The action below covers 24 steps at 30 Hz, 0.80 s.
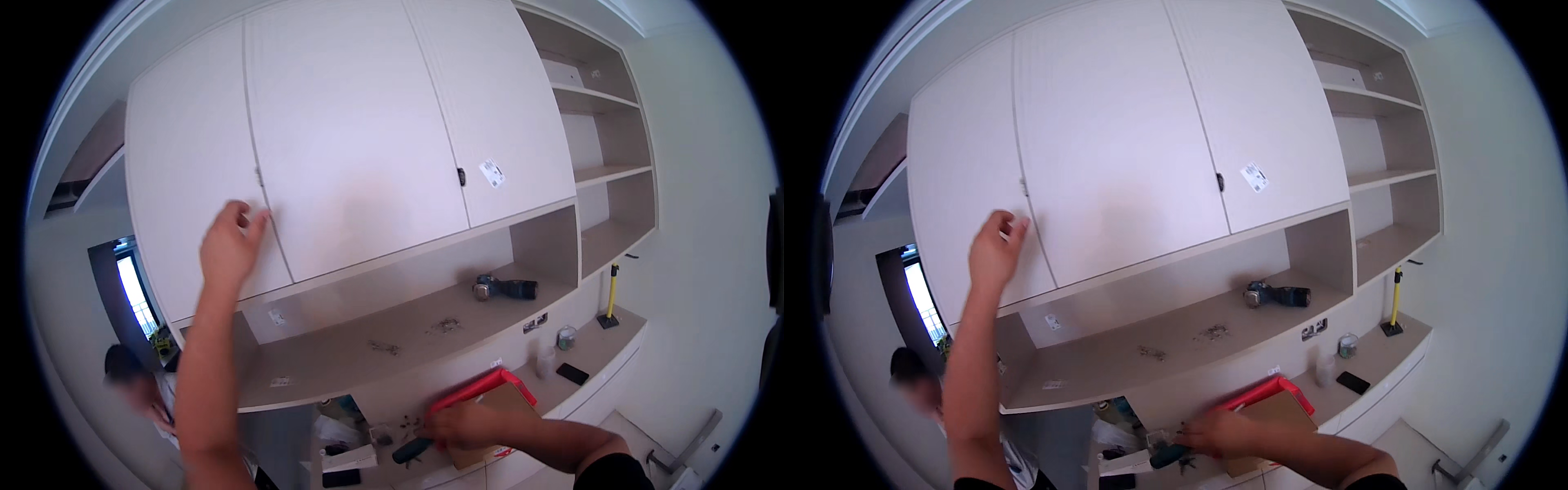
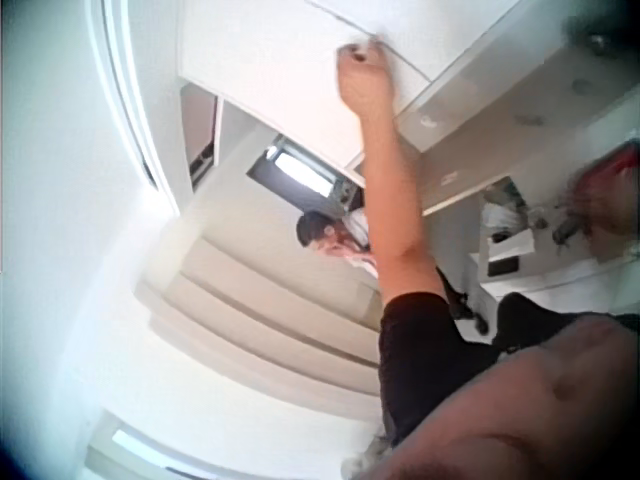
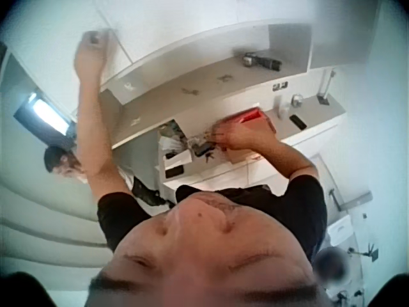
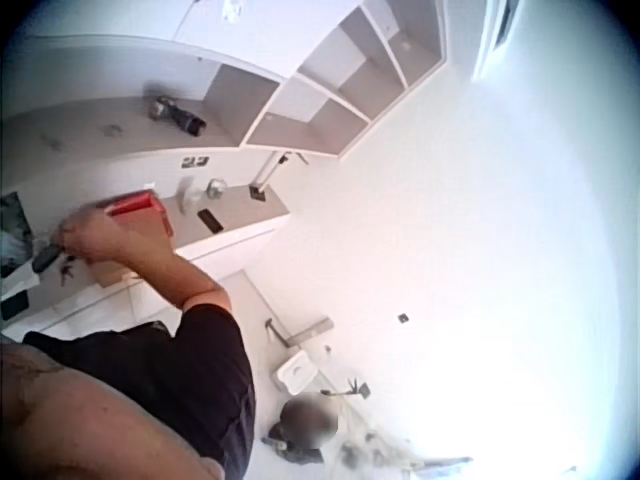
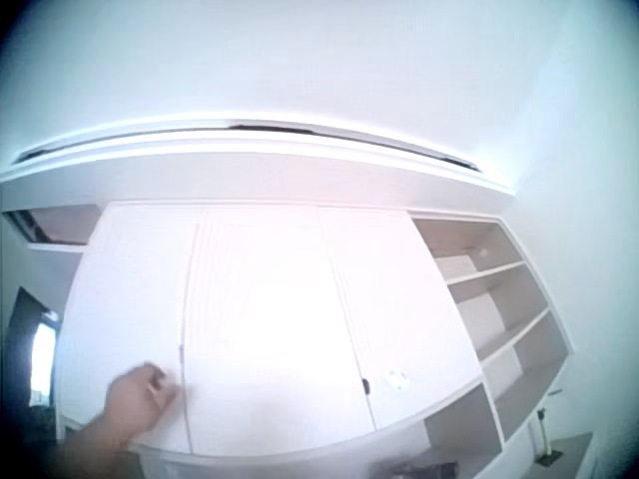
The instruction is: The person installs hinges on cabinet doors using a screwdriver and a power drill, checking the alignment by opening and closing the doors.
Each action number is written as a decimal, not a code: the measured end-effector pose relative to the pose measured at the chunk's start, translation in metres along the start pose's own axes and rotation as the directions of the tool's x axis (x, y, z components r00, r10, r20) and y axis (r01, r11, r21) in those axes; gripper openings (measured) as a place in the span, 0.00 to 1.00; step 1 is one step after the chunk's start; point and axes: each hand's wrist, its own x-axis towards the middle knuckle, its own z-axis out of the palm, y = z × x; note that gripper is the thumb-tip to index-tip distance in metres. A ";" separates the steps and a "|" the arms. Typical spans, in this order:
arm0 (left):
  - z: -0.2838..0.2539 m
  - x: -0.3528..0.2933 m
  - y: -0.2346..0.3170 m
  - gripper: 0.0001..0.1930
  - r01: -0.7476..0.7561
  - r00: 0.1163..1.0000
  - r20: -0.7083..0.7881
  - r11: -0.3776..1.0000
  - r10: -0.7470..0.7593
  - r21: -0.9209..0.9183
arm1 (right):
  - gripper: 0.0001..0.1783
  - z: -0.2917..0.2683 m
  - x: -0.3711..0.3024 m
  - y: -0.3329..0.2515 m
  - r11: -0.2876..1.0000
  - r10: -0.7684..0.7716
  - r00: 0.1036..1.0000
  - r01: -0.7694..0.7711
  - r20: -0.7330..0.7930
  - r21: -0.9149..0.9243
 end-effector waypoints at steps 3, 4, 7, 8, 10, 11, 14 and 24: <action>0.015 0.036 0.021 0.25 0.115 0.976 0.158 0.969 -0.152 0.218 | 0.18 0.038 -0.052 -0.008 0.983 0.167 0.985 -0.162 -0.049 0.089; 0.018 0.042 0.022 0.26 0.103 0.970 0.189 0.963 -0.152 0.248 | 0.19 0.059 -0.068 -0.006 0.973 0.200 0.976 -0.187 -0.091 0.136; 0.028 0.058 0.012 0.26 0.061 0.959 0.248 0.954 -0.138 0.295 | 0.21 0.102 -0.113 -0.009 0.923 0.337 0.941 -0.324 -0.029 0.207; 0.033 0.062 0.003 0.26 0.040 0.959 0.256 0.956 -0.118 0.291 | 0.22 0.111 -0.124 -0.010 0.903 0.372 0.927 -0.370 0.034 0.219; 0.034 0.069 -0.007 0.25 0.036 0.954 0.274 0.955 -0.121 0.294 | 0.22 0.105 -0.142 -0.022 0.853 0.453 0.889 -0.454 0.065 0.257; 0.039 0.071 0.000 0.25 0.045 0.949 0.287 0.955 -0.133 0.294 | 0.22 0.101 -0.149 -0.026 0.824 0.496 0.864 -0.499 0.083 0.267; 0.045 0.085 0.003 0.24 -0.008 0.950 0.303 0.962 -0.079 0.274 | 0.21 0.111 -0.174 -0.038 0.733 0.606 0.779 -0.625 0.158 0.269; 0.040 0.097 -0.003 0.27 -0.054 0.943 0.332 0.980 -0.012 0.190 | 0.21 0.154 -0.196 -0.074 0.495 0.805 0.583 -0.761 0.107 0.420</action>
